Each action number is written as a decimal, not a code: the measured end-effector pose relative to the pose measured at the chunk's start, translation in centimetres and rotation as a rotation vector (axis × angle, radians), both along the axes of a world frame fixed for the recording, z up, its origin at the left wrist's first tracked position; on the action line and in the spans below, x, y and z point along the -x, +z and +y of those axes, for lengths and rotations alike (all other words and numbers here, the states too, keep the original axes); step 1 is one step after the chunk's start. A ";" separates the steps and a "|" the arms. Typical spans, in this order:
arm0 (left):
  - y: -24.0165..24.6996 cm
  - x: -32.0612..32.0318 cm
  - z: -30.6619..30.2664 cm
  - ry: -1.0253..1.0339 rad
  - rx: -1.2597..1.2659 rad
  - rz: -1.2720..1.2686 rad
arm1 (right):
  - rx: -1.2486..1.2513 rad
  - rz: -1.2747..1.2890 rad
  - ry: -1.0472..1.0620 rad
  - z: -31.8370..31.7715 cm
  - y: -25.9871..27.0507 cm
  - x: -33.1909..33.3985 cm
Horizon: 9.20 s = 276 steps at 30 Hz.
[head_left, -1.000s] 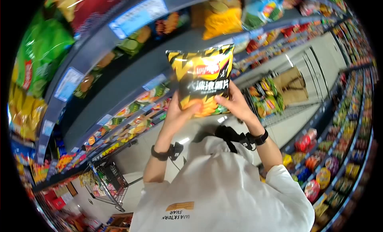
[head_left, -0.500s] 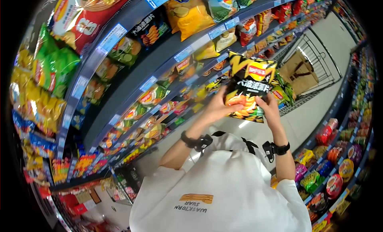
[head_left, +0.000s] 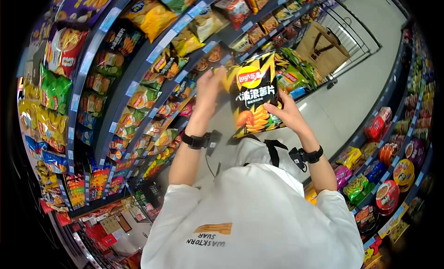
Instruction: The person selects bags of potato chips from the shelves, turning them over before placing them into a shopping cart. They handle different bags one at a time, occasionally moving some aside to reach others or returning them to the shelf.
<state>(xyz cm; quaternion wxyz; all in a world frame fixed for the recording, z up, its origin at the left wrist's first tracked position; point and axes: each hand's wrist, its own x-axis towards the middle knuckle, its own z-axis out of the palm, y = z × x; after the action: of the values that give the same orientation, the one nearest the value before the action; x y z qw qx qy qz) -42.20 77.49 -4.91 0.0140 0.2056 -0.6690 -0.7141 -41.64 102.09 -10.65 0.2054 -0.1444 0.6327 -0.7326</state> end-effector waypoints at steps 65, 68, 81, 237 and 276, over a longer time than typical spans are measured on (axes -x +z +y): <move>-32.2 15.3 11.1 -0.786 0.629 -0.172 | -0.302 -0.876 -0.268 6.8 -23.8 12.8; -28.6 12.1 11.8 -0.679 0.513 -0.188 | -0.345 -0.764 -0.117 8.1 -24.1 11.8; -25.3 -3.7 9.5 -0.405 0.329 -0.061 | -0.253 -0.095 0.253 4.7 -12.6 8.3; -3.6 1.9 -25.7 0.193 0.360 0.245 | -0.227 0.588 0.175 -31.2 12.6 24.4; -2.7 -4.1 -21.3 0.358 0.059 0.242 | -0.248 0.677 0.102 -27.6 5.0 6.6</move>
<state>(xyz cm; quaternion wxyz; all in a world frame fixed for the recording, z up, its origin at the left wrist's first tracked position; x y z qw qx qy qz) -38.12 56.16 -7.58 0.2269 0.2336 -0.6357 -0.6999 -48.21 74.49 -5.70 0.0366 -0.3843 0.7407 -0.5498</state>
